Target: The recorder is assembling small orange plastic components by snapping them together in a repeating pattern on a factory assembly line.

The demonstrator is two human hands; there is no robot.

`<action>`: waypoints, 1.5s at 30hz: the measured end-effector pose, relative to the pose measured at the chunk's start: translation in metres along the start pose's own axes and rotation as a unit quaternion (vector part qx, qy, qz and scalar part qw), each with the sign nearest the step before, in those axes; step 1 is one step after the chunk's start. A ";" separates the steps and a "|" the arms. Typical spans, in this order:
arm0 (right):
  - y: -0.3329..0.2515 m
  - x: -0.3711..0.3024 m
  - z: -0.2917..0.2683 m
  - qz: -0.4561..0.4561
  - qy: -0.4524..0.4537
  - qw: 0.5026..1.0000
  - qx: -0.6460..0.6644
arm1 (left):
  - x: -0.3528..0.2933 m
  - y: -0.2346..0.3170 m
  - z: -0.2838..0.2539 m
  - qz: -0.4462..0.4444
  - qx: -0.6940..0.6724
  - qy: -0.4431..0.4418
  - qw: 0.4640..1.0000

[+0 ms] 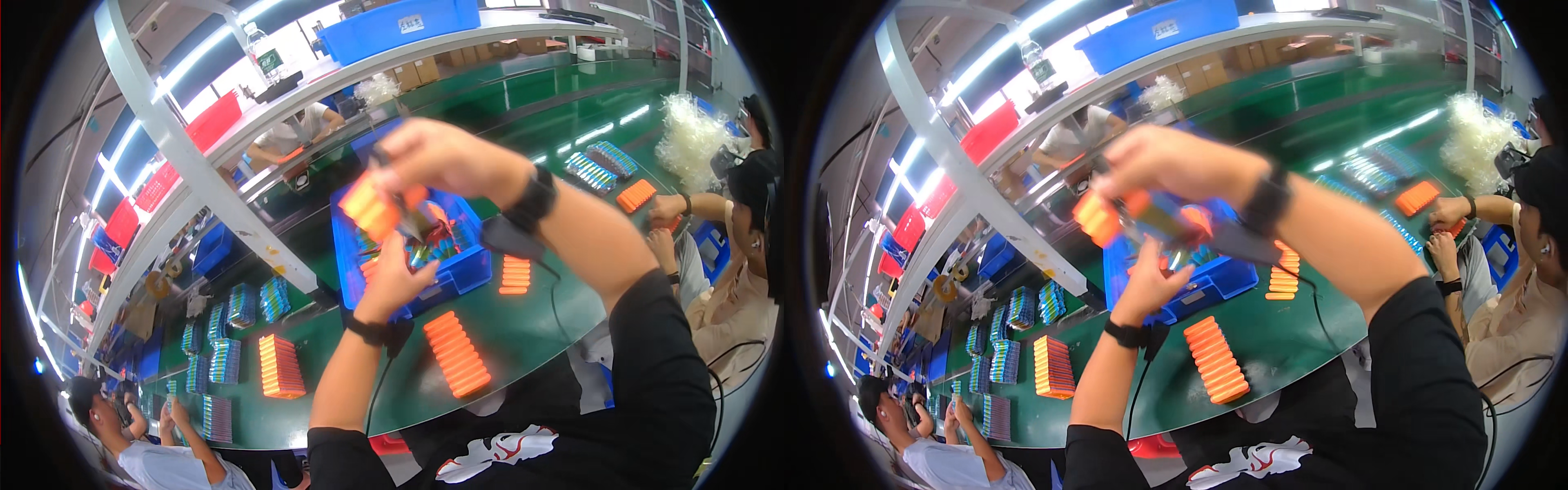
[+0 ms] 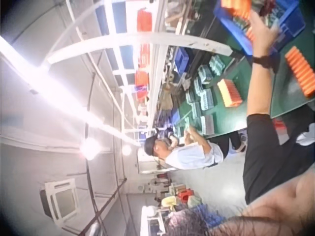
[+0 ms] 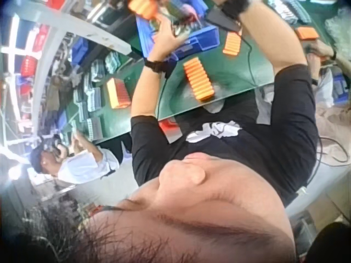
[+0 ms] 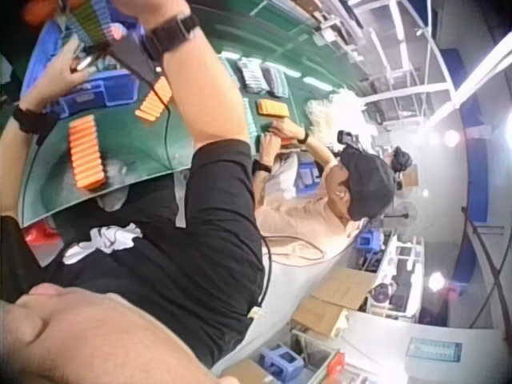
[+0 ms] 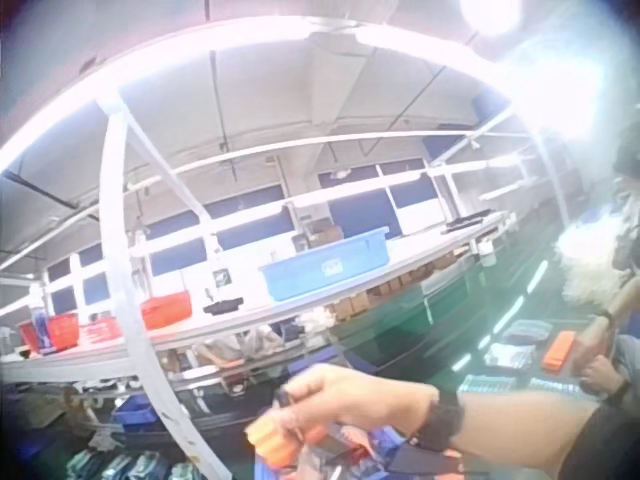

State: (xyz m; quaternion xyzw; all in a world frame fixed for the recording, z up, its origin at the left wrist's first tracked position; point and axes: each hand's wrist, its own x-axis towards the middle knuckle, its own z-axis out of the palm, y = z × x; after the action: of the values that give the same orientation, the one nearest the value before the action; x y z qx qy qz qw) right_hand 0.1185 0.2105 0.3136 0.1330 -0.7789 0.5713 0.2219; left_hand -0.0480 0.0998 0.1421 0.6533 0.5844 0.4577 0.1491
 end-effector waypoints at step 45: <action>-0.040 0.099 -0.026 -0.376 0.110 0.880 -0.269 | 0.169 -0.048 -0.168 0.157 -0.111 0.190 0.963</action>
State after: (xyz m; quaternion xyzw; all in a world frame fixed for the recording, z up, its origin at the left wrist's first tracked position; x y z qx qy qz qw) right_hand 0.0561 0.2276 0.4022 0.2870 -0.7646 0.2243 0.5316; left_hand -0.2250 0.2078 0.2685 0.6176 0.4377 0.6526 0.0331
